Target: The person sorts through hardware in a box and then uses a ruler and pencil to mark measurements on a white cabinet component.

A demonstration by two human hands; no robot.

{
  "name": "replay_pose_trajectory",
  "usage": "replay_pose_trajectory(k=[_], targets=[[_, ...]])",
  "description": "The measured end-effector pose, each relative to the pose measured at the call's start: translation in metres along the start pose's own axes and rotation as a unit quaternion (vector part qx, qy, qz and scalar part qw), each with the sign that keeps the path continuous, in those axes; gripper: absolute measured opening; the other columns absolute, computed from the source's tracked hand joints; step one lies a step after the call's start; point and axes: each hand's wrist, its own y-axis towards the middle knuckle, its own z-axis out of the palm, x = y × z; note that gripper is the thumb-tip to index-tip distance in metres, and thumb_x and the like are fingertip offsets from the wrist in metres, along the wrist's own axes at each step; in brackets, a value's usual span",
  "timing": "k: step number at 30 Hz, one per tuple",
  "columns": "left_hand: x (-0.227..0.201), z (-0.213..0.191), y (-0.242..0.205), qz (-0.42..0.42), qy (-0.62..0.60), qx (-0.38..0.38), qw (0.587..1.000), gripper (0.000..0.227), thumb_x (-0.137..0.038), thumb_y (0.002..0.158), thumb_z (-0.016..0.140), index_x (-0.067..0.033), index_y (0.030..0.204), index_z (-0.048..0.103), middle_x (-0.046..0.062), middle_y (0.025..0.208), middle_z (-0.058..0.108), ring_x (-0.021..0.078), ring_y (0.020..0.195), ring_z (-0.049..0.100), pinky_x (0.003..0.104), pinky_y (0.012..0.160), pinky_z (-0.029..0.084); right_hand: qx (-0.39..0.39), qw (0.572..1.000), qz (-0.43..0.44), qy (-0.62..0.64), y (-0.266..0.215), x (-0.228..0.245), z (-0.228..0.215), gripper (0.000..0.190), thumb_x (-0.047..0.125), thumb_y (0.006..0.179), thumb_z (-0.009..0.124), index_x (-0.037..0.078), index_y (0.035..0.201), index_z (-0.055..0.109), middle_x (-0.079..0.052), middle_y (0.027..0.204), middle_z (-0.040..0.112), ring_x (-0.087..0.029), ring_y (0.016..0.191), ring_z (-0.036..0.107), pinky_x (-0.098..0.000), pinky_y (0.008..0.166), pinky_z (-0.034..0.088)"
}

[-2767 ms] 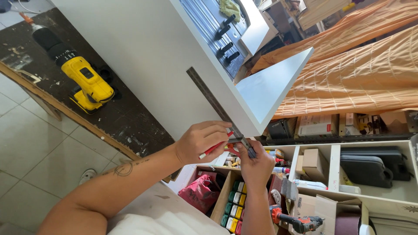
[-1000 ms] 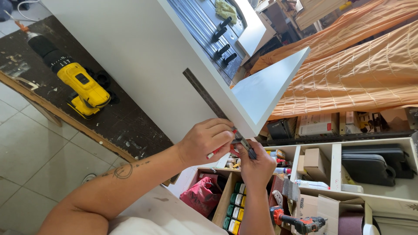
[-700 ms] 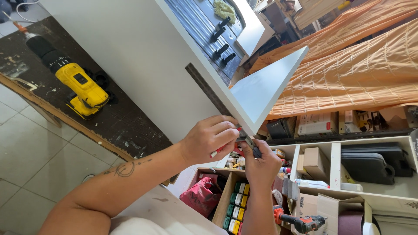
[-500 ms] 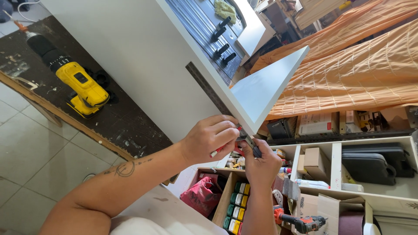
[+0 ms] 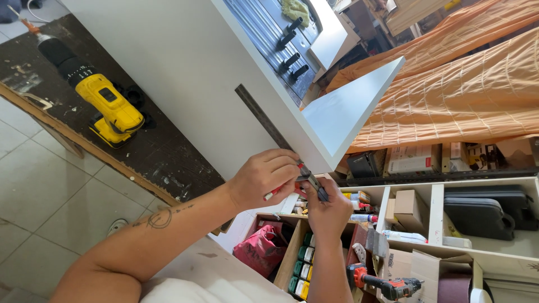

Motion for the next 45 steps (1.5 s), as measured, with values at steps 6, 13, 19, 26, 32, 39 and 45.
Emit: replay_pose_trajectory(k=[6,13,19,26,32,39,45], targets=[[0.003,0.000,-0.018,-0.022,0.012,-0.001,1.000,0.004,-0.006,0.089,0.072,-0.0100,0.089,0.071,0.006,0.086,0.072,0.0249,0.097,0.076,0.035,0.088,0.064,0.005,1.000,0.013,0.008,-0.014,-0.009,0.020,0.018,0.035,0.082,0.089,0.024,0.091,0.079,-0.010,0.069,0.072,-0.044,0.077,0.073,-0.0472,0.069,0.057],[0.009,-0.004,-0.034,-0.022,0.029,0.010,0.999,0.005,-0.005,0.087,0.075,-0.0089,0.089,0.073,0.009,0.085,0.073,0.0256,0.094,0.076,0.034,0.087,0.065,0.001,1.000,0.017,0.008,-0.027,-0.017,0.043,0.019,0.034,0.080,0.092,0.023,0.088,0.079,-0.011,0.064,0.070,-0.042,0.069,0.073,-0.0438,0.063,0.056],[0.006,-0.012,-0.037,0.003,0.009,0.010,1.000,0.001,-0.006,0.089,0.073,-0.0076,0.090,0.073,0.010,0.085,0.073,0.0285,0.089,0.076,0.038,0.083,0.065,0.025,0.999,-0.002,0.023,-0.030,-0.014,0.037,0.018,0.030,0.081,0.091,0.019,0.089,0.079,-0.014,0.062,0.069,-0.044,0.068,0.071,-0.0440,0.060,0.054],[-0.044,-0.105,-0.044,0.007,-0.034,0.082,0.996,0.009,0.004,0.094,0.064,-0.0019,0.088,0.068,0.013,0.088,0.073,0.0301,0.079,0.067,0.039,0.077,0.058,0.229,0.969,-0.088,0.003,-0.066,-0.042,0.009,0.025,0.037,0.091,0.082,0.012,0.086,0.080,0.006,0.053,0.063,-0.005,0.040,0.048,-0.0218,0.034,0.036],[-0.059,-0.144,-0.147,-0.178,0.057,0.180,0.966,0.019,-0.009,0.098,0.069,-0.0052,0.116,0.073,0.013,0.106,0.077,0.0324,0.094,0.072,0.044,0.087,0.059,0.347,0.932,-0.103,-0.012,-0.101,-0.050,0.025,0.032,0.055,0.084,0.081,0.025,0.095,0.085,0.009,0.071,0.080,-0.013,0.053,0.071,-0.0309,0.049,0.050],[-0.064,-0.116,-0.205,-0.284,0.124,0.297,0.903,0.034,-0.031,0.096,0.074,-0.0126,0.125,0.072,0.010,0.119,0.074,0.0333,0.115,0.065,0.050,0.098,0.051,0.365,0.899,-0.240,0.046,-0.104,-0.023,0.050,0.035,0.052,0.092,0.076,0.020,0.079,0.076,0.008,0.065,0.065,-0.013,0.054,0.060,-0.0325,0.042,0.037],[-0.065,-0.097,-0.215,-0.311,0.132,0.391,0.856,0.011,-0.027,0.104,0.063,-0.0174,0.102,0.066,0.006,0.085,0.070,0.0365,0.074,0.065,0.050,0.069,0.049,0.397,0.888,-0.210,0.098,-0.106,-0.036,0.062,0.026,0.044,0.089,0.081,0.023,0.074,0.076,0.009,0.062,0.068,-0.009,0.051,0.057,-0.0286,0.044,0.038]])
